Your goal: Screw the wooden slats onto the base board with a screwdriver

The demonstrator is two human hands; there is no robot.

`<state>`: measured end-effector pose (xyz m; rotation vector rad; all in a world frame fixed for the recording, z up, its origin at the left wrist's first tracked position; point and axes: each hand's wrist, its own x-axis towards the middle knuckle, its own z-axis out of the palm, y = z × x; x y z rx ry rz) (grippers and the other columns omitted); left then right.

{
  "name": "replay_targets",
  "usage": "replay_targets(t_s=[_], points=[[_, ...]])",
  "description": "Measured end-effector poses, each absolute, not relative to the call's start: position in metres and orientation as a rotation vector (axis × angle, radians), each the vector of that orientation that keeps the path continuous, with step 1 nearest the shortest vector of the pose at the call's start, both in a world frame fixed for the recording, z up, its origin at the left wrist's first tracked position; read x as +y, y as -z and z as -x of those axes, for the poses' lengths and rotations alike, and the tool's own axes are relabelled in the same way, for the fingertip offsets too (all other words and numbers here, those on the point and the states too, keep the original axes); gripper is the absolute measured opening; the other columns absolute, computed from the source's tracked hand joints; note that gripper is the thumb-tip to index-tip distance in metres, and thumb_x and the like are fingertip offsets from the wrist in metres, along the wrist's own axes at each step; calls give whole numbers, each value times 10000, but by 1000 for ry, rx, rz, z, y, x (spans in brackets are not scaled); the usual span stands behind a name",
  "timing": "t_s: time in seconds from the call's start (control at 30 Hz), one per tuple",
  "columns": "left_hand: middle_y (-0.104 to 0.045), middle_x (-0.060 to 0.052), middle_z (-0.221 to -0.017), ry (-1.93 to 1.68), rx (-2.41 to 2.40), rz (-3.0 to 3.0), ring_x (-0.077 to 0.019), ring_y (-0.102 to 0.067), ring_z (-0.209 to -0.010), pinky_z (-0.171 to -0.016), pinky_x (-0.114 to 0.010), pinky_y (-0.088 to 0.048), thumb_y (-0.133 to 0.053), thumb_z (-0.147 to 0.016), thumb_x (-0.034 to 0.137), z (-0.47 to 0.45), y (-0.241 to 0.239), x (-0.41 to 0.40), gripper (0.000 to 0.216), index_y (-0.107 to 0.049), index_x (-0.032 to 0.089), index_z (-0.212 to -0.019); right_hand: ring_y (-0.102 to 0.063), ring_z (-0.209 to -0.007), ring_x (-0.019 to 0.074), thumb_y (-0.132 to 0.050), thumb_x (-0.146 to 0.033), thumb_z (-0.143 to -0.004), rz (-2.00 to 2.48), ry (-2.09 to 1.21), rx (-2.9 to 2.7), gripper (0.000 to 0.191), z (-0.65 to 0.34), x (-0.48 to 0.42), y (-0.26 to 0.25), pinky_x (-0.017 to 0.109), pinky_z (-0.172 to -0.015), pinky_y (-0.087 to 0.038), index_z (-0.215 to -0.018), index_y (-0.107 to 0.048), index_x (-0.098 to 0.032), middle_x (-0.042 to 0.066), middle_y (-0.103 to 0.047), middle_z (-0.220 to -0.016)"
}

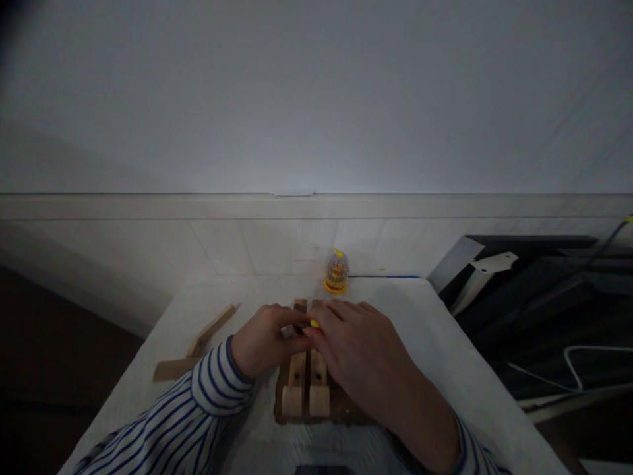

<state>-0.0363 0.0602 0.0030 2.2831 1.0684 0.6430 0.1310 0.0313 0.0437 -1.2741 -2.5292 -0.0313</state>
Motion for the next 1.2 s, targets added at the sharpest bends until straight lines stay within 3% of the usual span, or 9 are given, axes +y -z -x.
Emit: replay_targets(t_s=[0.27,0.43,0.53,0.77,1.2], points=[[-678,-11,-683,-609,1235,-2378,-155,-600,-624,-585,-225,-406,-589,-755,331,33,-2,59,164,-673,193,-784,-567,-787,199,-430,-243,-849,1276,-38,-2509,124,-130,32,-42,371,-690,-452,-894,-527,-180,55,-607,-865],[-674,-7,-681,-589,1206,-2403,-146,-597,-614,-574,-220,-399,-583,-760,332,34,-3,59,165,-664,188,-750,-541,-969,199,-475,-237,-826,1207,-83,-2498,306,-136,32,-43,376,-808,-449,-1123,-479,-165,81,-585,-1090],[-668,-10,-657,-615,1186,-2391,-137,-590,-594,-567,-215,-395,-564,-774,376,33,-4,59,226,-658,179,-719,-521,-1017,182,-449,-199,-833,1179,-110,-2506,330,-138,31,-45,362,-858,-430,-1160,-470,-161,76,-567,-1141],[-661,-6,-633,-648,1169,-2371,-120,-580,-567,-542,-196,-380,-573,-773,364,33,-2,59,217,-655,173,-708,-568,-931,191,-442,-171,-830,1185,-130,-2536,256,-135,34,-43,380,-812,-456,-1061,-553,-164,71,-615,-1059],[-658,-5,-654,-610,1087,-2296,-110,-573,-574,-550,-184,-385,-537,-801,375,34,-1,60,227,-676,196,-804,-595,-838,198,-453,-212,-835,1214,-7,-2532,199,-135,32,-45,370,-730,-473,-991,-566,-164,75,-643,-962]])
